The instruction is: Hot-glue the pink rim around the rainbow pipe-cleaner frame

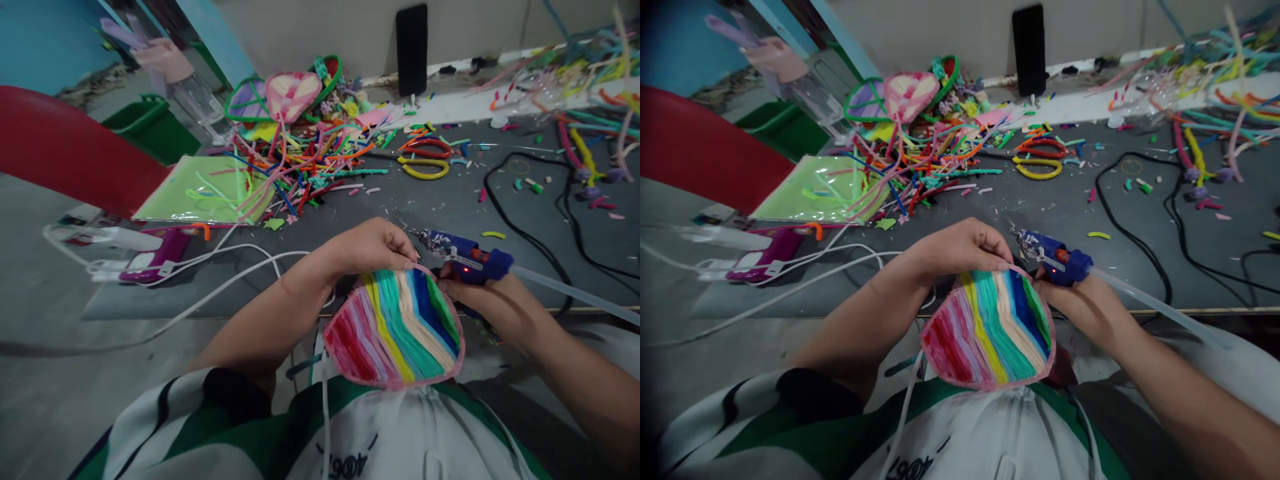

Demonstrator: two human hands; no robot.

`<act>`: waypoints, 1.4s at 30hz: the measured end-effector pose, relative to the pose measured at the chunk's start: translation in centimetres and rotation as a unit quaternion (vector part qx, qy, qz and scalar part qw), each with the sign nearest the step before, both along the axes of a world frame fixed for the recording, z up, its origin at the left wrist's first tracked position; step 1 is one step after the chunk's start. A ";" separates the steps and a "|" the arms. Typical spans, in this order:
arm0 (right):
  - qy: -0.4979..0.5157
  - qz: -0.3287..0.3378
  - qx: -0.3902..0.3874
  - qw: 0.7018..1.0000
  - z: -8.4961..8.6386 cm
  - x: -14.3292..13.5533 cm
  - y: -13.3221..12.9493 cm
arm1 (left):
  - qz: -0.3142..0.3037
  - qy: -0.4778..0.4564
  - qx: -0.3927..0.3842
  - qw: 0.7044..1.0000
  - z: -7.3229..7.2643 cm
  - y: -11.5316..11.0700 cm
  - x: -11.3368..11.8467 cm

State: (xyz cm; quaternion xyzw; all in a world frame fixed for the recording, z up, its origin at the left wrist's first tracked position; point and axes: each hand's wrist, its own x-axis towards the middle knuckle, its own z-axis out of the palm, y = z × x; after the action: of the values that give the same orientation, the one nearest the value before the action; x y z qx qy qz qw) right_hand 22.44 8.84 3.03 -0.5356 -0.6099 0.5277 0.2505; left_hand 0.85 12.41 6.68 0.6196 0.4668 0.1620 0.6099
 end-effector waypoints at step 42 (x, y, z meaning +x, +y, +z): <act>0.051 -0.005 -0.017 0.999 0.2 -0.3 0.0 | -0.016 0.020 -0.016 1.000 -0.3 0.2 -0.2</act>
State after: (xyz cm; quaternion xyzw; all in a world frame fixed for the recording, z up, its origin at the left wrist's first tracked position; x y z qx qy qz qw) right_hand 22.09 8.89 3.22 -0.5154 -0.5845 0.5635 0.2743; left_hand 0.68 12.63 6.36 0.6198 0.4716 0.1324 0.6131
